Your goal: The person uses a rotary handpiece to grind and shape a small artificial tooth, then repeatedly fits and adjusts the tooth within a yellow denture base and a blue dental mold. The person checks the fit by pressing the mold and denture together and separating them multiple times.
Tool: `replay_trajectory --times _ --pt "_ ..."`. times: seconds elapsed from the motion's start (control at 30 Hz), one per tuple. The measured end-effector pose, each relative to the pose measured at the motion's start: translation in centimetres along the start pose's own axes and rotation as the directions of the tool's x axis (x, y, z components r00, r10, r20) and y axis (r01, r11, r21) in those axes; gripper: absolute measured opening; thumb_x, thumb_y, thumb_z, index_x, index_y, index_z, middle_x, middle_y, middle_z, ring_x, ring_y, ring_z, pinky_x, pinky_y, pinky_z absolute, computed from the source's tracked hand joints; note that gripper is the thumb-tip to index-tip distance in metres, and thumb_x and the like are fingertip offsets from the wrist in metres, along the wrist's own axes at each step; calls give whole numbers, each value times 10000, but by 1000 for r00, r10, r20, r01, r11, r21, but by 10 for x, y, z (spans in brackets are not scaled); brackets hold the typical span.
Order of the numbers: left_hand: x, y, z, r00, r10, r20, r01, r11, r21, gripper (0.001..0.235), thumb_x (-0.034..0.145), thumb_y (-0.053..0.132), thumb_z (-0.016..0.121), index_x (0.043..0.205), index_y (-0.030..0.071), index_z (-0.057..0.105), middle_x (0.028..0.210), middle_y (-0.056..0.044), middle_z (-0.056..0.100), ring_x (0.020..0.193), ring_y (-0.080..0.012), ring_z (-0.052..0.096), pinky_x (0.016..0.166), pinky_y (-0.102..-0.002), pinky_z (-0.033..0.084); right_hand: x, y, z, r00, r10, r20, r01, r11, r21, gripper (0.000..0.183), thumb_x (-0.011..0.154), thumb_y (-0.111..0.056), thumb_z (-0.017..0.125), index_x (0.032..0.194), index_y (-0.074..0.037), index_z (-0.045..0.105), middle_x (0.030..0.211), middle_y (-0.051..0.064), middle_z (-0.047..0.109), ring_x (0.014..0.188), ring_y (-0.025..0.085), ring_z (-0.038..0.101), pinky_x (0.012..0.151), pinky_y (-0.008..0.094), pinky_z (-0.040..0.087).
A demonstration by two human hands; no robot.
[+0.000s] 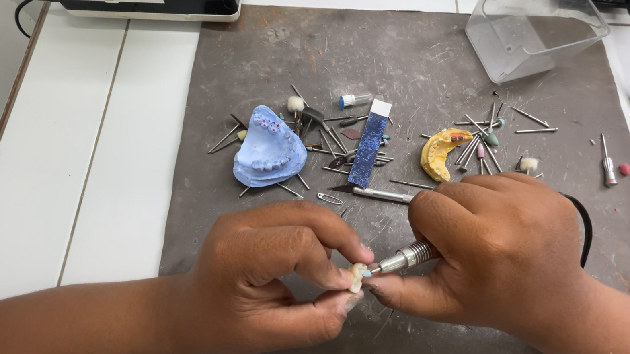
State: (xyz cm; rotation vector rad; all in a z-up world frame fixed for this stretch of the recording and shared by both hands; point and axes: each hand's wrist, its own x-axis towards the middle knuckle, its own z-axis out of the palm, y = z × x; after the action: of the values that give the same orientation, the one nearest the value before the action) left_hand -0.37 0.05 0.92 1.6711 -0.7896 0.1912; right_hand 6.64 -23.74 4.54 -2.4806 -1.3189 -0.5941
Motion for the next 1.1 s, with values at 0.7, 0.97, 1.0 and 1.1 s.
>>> replay_trajectory --times 0.7,0.97,1.0,1.1 --pt "1 7 1 996 86 -30 -76 966 248 194 900 74 848 960 72 663 1171 -104 697 915 -127 725 787 -256 597 -1 -2 3 998 35 45 -36 999 9 512 606 -561 811 583 -107 576 498 44 552 453 250 575 427 411 422" --pt "1 7 0 997 71 -26 -64 973 223 200 897 61 843 957 67 653 1185 -118 696 904 -120 722 758 -248 593 -1 -2 2 998 34 48 -34 999 -5 510 601 -552 814 554 -106 571 484 52 550 445 253 573 421 413 420" --pt "1 7 0 997 67 -24 -61 974 217 201 895 59 841 955 65 649 1188 -122 696 902 -120 722 751 -247 592 -1 -2 2 999 29 41 -28 1000 -9 506 600 -550 809 554 -106 569 484 53 547 447 255 573 426 415 423" --pt "0 7 1 997 71 -27 -64 976 210 199 904 55 838 969 65 649 1198 -125 692 908 -113 718 754 -238 591 0 -1 2 998 34 54 -34 999 12 527 630 -566 802 551 -102 566 468 50 538 426 243 568 402 406 416"
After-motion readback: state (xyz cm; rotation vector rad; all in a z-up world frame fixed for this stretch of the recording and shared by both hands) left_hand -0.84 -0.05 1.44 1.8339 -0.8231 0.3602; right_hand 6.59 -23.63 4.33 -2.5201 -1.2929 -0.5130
